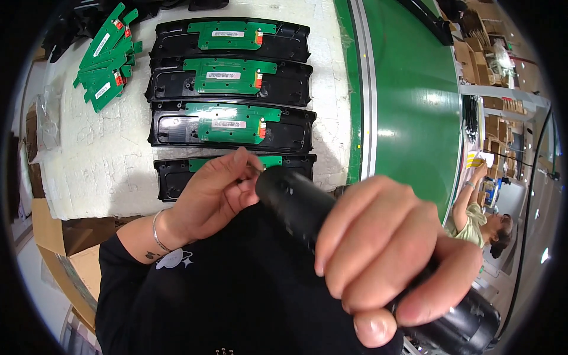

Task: Assemble electronic components by securing circuit boards to plastic housings using an electric screwdriver.

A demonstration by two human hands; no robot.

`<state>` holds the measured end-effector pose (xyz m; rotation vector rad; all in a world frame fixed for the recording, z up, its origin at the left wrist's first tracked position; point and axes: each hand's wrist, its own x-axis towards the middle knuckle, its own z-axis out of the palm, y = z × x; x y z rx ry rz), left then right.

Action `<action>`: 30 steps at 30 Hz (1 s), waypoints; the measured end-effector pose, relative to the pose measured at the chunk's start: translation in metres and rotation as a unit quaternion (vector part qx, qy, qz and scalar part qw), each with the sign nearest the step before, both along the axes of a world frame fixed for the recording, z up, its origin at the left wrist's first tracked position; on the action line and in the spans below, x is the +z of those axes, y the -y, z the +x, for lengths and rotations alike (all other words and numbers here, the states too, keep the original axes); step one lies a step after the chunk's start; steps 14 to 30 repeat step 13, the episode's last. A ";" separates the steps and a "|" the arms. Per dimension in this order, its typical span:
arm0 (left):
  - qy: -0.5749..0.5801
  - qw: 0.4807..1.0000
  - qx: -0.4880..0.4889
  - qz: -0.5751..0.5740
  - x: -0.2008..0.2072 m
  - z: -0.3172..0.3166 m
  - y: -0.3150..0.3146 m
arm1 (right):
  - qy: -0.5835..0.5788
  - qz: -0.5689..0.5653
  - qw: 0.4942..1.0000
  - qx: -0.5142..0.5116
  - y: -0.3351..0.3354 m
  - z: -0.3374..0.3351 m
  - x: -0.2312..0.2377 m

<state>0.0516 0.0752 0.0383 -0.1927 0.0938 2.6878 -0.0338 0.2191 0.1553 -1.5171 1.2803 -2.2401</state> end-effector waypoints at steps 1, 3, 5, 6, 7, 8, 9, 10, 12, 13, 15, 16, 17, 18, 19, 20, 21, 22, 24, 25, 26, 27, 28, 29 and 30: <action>0.044 0.998 -0.029 -0.041 0.014 -0.005 -0.002 | 0.017 0.008 1.000 0.005 0.004 -0.005 -0.004; 0.079 0.991 -0.072 -0.077 0.024 -0.008 -0.007 | 0.031 0.034 0.999 0.011 -0.001 -0.018 -0.013; 0.041 0.990 -0.081 -0.105 0.012 -0.002 -0.002 | 0.074 -0.003 0.978 -0.195 0.015 -0.022 -0.037; 0.067 0.990 -0.071 -0.102 0.011 -0.001 -0.001 | 0.088 0.011 0.976 -0.197 0.013 -0.029 -0.044; 0.066 0.990 -0.072 -0.101 0.011 -0.001 0.001 | 0.103 0.026 0.974 -0.200 0.011 -0.035 -0.048; 0.051 0.987 -0.085 -0.127 0.011 -0.001 0.004 | 0.129 0.035 0.966 -0.220 0.010 -0.038 -0.049; 0.035 0.983 -0.098 -0.153 0.012 0.000 0.007 | 0.129 0.036 0.966 -0.220 0.010 -0.040 -0.050; 0.036 0.983 -0.097 -0.153 0.012 0.000 0.009 | 0.131 0.037 0.965 -0.222 0.011 -0.041 -0.052; 0.033 0.978 -0.121 -0.165 0.011 0.001 0.014 | 0.133 0.045 0.965 -0.220 0.012 -0.044 -0.055; 0.021 0.975 -0.137 -0.174 0.009 0.001 0.016 | 0.132 0.051 0.963 -0.231 0.013 -0.044 -0.055; 0.021 0.975 -0.137 -0.174 0.009 0.001 0.016 | 0.132 0.051 0.963 -0.231 0.013 -0.044 -0.055; 0.021 0.975 -0.137 -0.174 0.009 0.001 0.016 | 0.132 0.051 0.963 -0.231 0.013 -0.044 -0.055; 0.021 0.975 -0.137 -0.174 0.009 0.001 0.016 | 0.132 0.051 0.963 -0.231 0.013 -0.044 -0.055; 0.021 0.975 -0.137 -0.174 0.009 0.001 0.016 | 0.132 0.051 0.963 -0.231 0.013 -0.044 -0.055; 0.021 0.975 -0.137 -0.174 0.009 0.001 0.016 | 0.132 0.051 0.963 -0.231 0.013 -0.044 -0.055; 0.021 0.975 -0.137 -0.174 0.009 0.001 0.016 | 0.132 0.051 0.963 -0.231 0.013 -0.044 -0.055; 0.021 0.975 -0.137 -0.174 0.009 0.001 0.016 | 0.132 0.051 0.963 -0.231 0.013 -0.044 -0.055; 0.021 0.975 -0.137 -0.174 0.009 0.001 0.016 | 0.132 0.051 0.963 -0.231 0.013 -0.044 -0.055; 0.021 0.975 -0.137 -0.174 0.009 0.001 0.016 | 0.132 0.051 0.963 -0.231 0.013 -0.044 -0.055; 0.021 0.975 -0.137 -0.174 0.009 0.001 0.016 | 0.132 0.051 0.963 -0.231 0.013 -0.044 -0.055; 0.021 0.975 -0.137 -0.174 0.009 0.001 0.016 | 0.132 0.051 0.963 -0.231 0.013 -0.044 -0.055; 0.021 0.975 -0.137 -0.174 0.009 0.001 0.016 | 0.132 0.051 0.963 -0.231 0.013 -0.044 -0.055; 0.021 0.975 -0.137 -0.174 0.009 0.001 0.016 | 0.132 0.051 0.963 -0.231 0.013 -0.044 -0.055; 0.021 0.975 -0.137 -0.174 0.009 0.001 0.016 | 0.132 0.051 0.963 -0.231 0.013 -0.044 -0.055; 0.021 0.975 -0.137 -0.174 0.009 0.001 0.016 | 0.132 0.051 0.963 -0.231 0.013 -0.044 -0.055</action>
